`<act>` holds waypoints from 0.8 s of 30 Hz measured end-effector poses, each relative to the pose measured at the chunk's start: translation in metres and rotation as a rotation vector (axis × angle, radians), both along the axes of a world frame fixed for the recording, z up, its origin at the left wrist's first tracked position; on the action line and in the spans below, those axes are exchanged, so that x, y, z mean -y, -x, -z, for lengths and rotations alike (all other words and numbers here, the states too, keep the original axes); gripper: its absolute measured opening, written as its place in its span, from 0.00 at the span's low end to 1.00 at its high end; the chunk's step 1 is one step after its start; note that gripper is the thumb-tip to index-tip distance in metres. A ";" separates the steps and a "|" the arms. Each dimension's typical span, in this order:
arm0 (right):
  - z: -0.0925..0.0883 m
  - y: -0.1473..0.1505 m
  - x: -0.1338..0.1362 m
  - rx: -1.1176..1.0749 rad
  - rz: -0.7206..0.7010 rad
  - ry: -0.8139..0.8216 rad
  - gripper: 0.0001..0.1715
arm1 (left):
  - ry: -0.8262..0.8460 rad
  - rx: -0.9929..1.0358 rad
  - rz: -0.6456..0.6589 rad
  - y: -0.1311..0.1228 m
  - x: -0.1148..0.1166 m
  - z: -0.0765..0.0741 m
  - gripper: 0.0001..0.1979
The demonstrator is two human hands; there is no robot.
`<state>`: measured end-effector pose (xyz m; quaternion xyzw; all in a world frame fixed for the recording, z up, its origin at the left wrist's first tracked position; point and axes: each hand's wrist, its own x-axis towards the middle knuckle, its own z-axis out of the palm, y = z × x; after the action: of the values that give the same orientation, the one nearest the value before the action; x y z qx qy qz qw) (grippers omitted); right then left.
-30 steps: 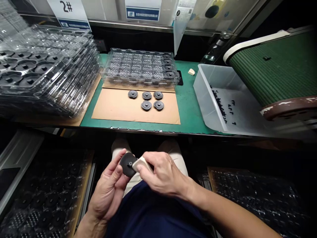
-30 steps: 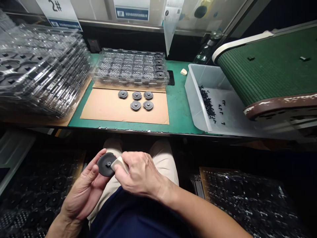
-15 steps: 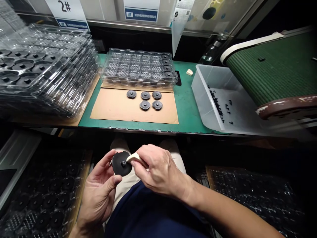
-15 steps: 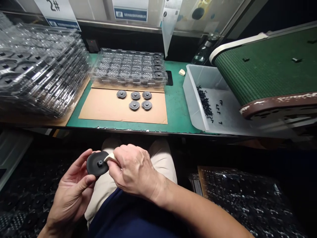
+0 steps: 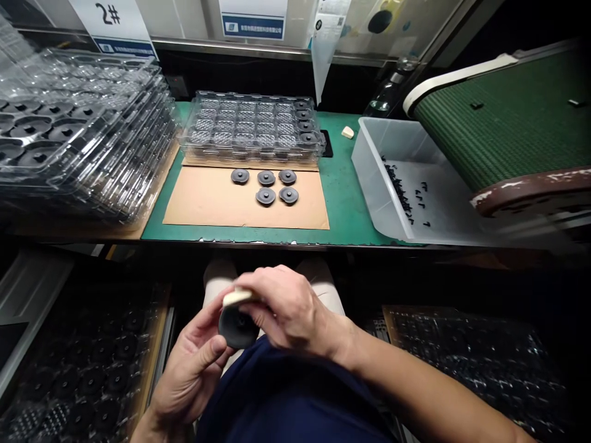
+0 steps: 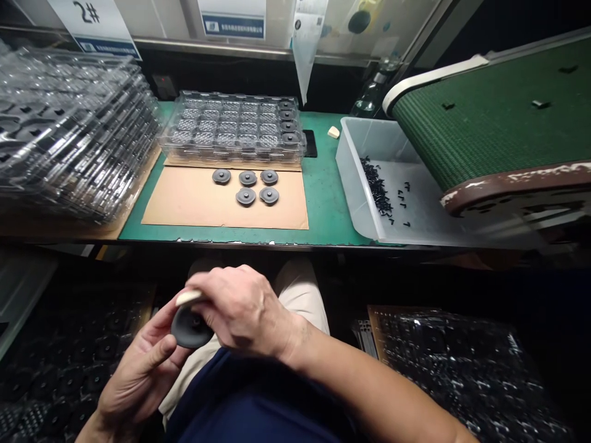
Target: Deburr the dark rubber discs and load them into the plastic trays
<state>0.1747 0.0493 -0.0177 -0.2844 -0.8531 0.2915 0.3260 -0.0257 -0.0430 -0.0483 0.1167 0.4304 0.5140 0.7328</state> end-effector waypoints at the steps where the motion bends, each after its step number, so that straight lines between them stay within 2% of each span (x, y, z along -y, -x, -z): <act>1: 0.002 -0.002 0.000 -0.098 0.067 0.101 0.14 | 0.006 0.003 -0.031 -0.001 -0.001 -0.001 0.30; 4: 0.012 -0.007 0.003 -0.247 0.211 0.404 0.13 | -0.028 -0.013 -0.124 -0.004 -0.006 -0.005 0.31; 7: 0.024 -0.010 0.011 -0.214 0.103 0.691 0.19 | -0.083 -0.053 -0.163 -0.008 -0.009 -0.008 0.29; 9: 0.031 -0.008 0.019 -0.221 0.010 0.822 0.23 | -0.089 -0.096 -0.154 -0.013 -0.011 -0.010 0.25; 11: 0.035 -0.004 0.027 -0.243 -0.023 0.805 0.25 | -0.084 -0.186 -0.137 -0.018 -0.014 -0.011 0.19; 13: 0.036 0.001 0.032 -0.248 -0.021 0.702 0.25 | -0.078 -0.310 -0.137 -0.022 -0.019 -0.011 0.13; 15: 0.035 0.005 0.035 -0.270 -0.009 0.633 0.25 | -0.056 -0.388 -0.138 -0.024 -0.024 -0.008 0.11; 19: 0.031 0.008 0.035 -0.361 0.087 0.736 0.27 | 0.013 -0.281 -0.117 -0.027 -0.028 -0.004 0.19; 24: 0.034 0.006 0.034 -0.387 0.193 0.807 0.26 | -0.045 -0.119 -0.080 -0.034 -0.021 0.000 0.28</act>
<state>0.1688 0.0154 -0.0521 -0.4069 -0.5644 0.6166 0.3684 0.0087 -0.0224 -0.0481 0.1461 0.4658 0.5445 0.6821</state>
